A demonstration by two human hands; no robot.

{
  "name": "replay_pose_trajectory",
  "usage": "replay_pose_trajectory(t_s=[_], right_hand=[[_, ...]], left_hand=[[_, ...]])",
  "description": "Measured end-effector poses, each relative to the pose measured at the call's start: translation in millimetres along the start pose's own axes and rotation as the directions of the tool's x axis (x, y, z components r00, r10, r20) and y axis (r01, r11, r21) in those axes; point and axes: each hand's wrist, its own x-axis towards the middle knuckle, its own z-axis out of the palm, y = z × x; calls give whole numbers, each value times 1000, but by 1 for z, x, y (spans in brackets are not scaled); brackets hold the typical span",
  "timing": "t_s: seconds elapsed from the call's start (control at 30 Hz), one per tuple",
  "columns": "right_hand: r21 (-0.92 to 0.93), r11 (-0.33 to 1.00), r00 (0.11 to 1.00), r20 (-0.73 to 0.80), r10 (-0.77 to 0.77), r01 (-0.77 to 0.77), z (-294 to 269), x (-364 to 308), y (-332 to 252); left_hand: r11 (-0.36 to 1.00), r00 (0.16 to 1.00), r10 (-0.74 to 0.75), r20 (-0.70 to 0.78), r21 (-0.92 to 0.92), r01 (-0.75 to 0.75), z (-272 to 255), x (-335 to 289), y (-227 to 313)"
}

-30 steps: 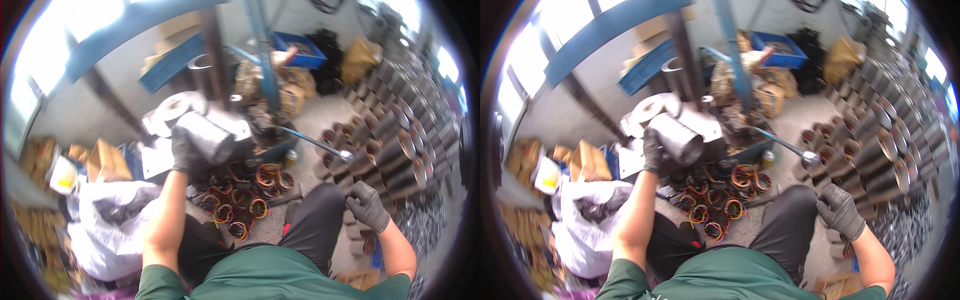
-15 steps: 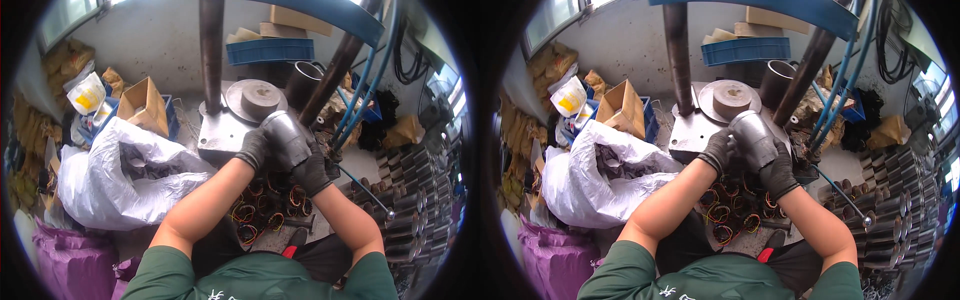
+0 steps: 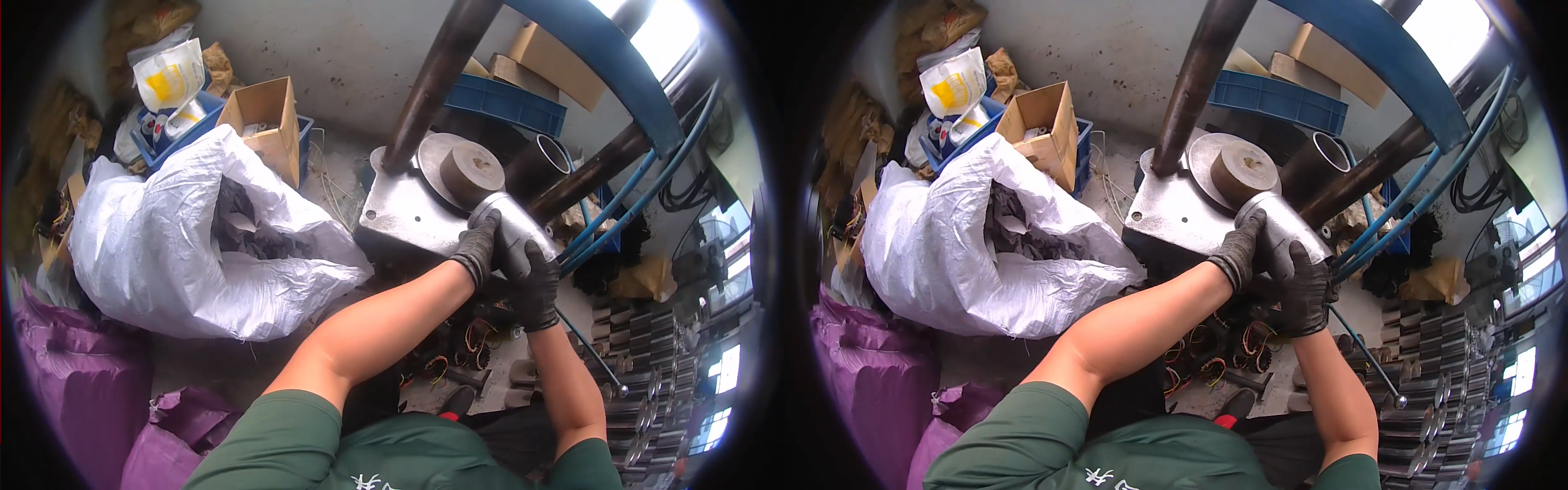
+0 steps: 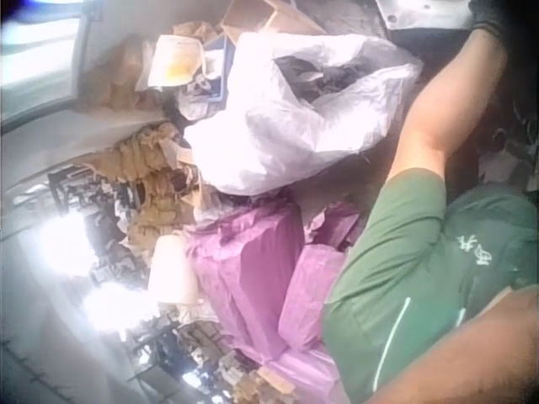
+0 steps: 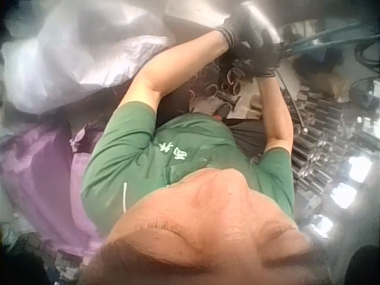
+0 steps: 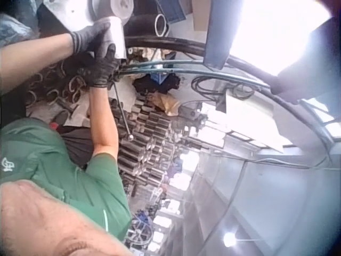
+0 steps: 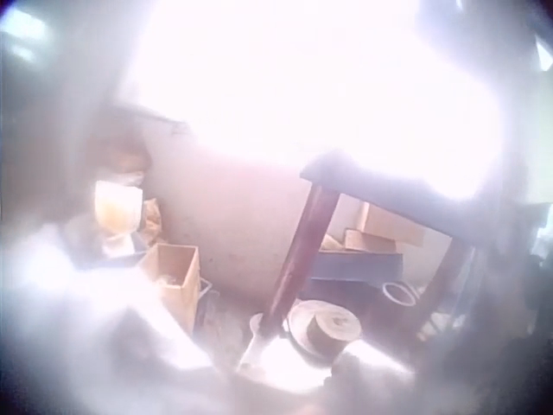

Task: The person places a metal cylinder onto a hydraulic press, inserts a wire-coiled motor component into it, and operates a lever to press them together before removing the assembled part.

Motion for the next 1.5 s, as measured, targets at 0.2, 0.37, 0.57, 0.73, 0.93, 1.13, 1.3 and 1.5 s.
replay_pose_trajectory(t_s=[0.2, 0.37, 0.57, 0.73, 0.93, 1.13, 1.3, 1.5], right_hand=[[-24, 976, 976, -29, -215, 215, -13, 68, -16], [-656, 665, 934, 249, -255, 356, -20, 138, -32], [-610, 5, 587, 761, -276, 792, -13, 242, -64], [-511, 719, 836, 517, -182, 472, -27, 299, -38], [-599, 732, 861, 507, 32, 325, -13, 299, -56], [-489, 710, 862, 268, -430, 507, -15, 270, -45], [91, 652, 658, -122, -743, 753, -23, 185, -10], [-51, 893, 891, 110, -440, 447, 20, -17, 80]], left_hand=[[981, 891, 106, 442, -191, -22, 27, 21, 28], [624, 628, 24, 777, -503, 598, 39, 39, 42], [971, 860, 67, 506, -232, 61, 33, 44, 60], [931, 966, 221, 135, 265, -250, 27, 4, 60], [777, 830, 548, 105, 303, -552, 6, -4, 82], [932, 938, 325, 120, 130, -340, 13, -23, 89], [949, 942, 283, 178, 93, -303, 13, -39, 86], [774, 825, 408, 391, 331, -540, 0, -69, 78]])
